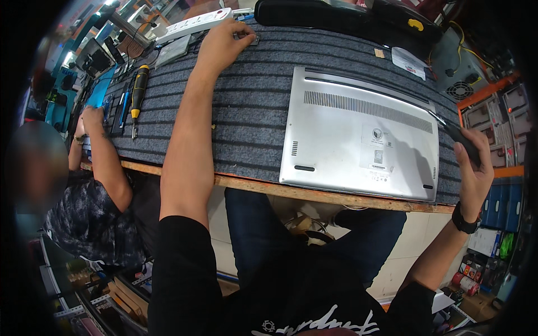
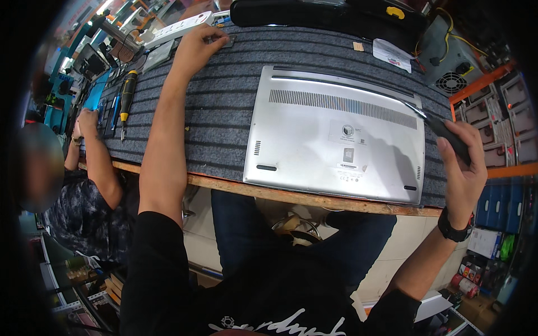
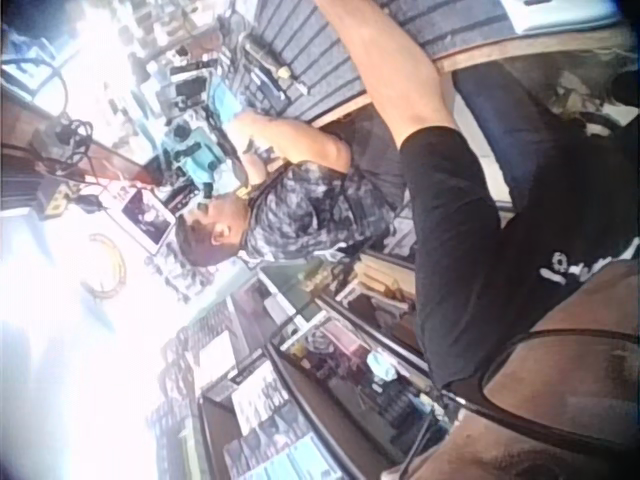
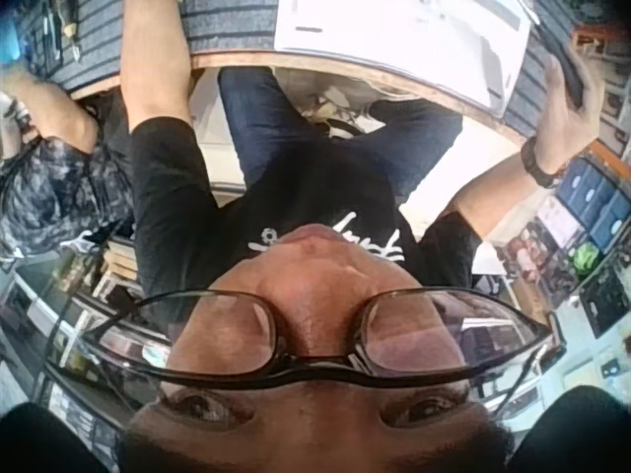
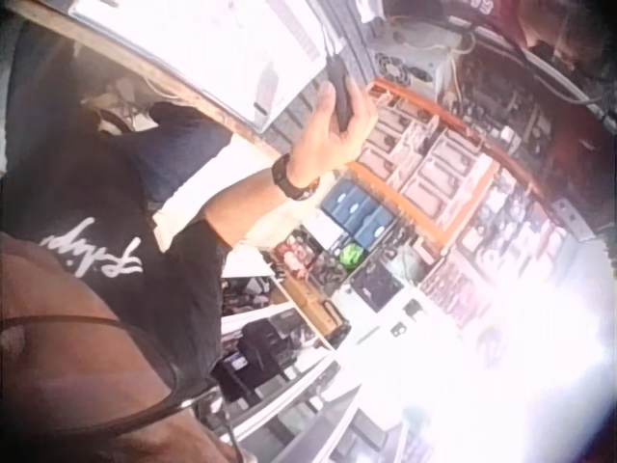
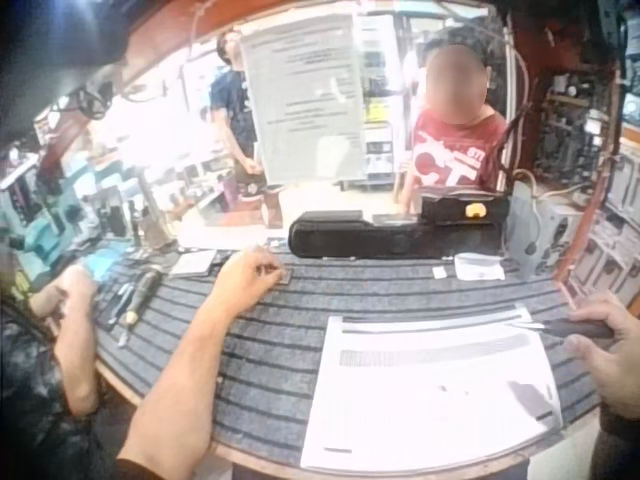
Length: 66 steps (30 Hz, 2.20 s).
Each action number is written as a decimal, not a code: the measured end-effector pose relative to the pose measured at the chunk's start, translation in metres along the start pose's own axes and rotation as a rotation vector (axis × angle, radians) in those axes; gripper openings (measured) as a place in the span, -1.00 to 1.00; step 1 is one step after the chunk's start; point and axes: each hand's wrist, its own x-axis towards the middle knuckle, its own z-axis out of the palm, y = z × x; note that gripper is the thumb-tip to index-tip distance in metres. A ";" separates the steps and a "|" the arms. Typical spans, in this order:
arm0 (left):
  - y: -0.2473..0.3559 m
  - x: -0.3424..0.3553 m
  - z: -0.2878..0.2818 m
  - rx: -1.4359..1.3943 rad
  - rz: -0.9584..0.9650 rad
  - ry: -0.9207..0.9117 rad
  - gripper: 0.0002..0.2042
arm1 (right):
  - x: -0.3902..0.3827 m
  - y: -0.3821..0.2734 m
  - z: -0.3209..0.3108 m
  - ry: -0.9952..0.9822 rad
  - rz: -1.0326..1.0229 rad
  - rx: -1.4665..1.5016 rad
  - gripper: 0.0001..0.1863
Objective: The person uses a screwdriver to remove screws from the bottom panel of a silver laptop. They open a yellow screwdriver bit case to select a different bit, then continue unscrewing the laptop casing. The person works at a bench in a workshop environment.
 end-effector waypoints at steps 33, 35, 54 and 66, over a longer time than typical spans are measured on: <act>-0.029 0.006 -0.011 0.100 -0.066 0.037 -0.76 | -0.038 0.050 -0.057 0.147 0.167 0.296 -0.57; -0.031 0.004 -0.010 0.083 -0.070 0.001 -0.76 | -0.040 0.051 -0.063 0.185 0.151 0.430 -0.53; 0.132 -0.019 0.014 -0.395 0.327 -0.355 -0.68 | -0.093 -0.075 0.030 0.189 -0.226 0.298 -0.09; 0.125 -0.021 0.022 -0.351 0.310 -0.502 -0.51 | -0.119 -0.061 0.039 0.189 -0.295 0.055 -0.16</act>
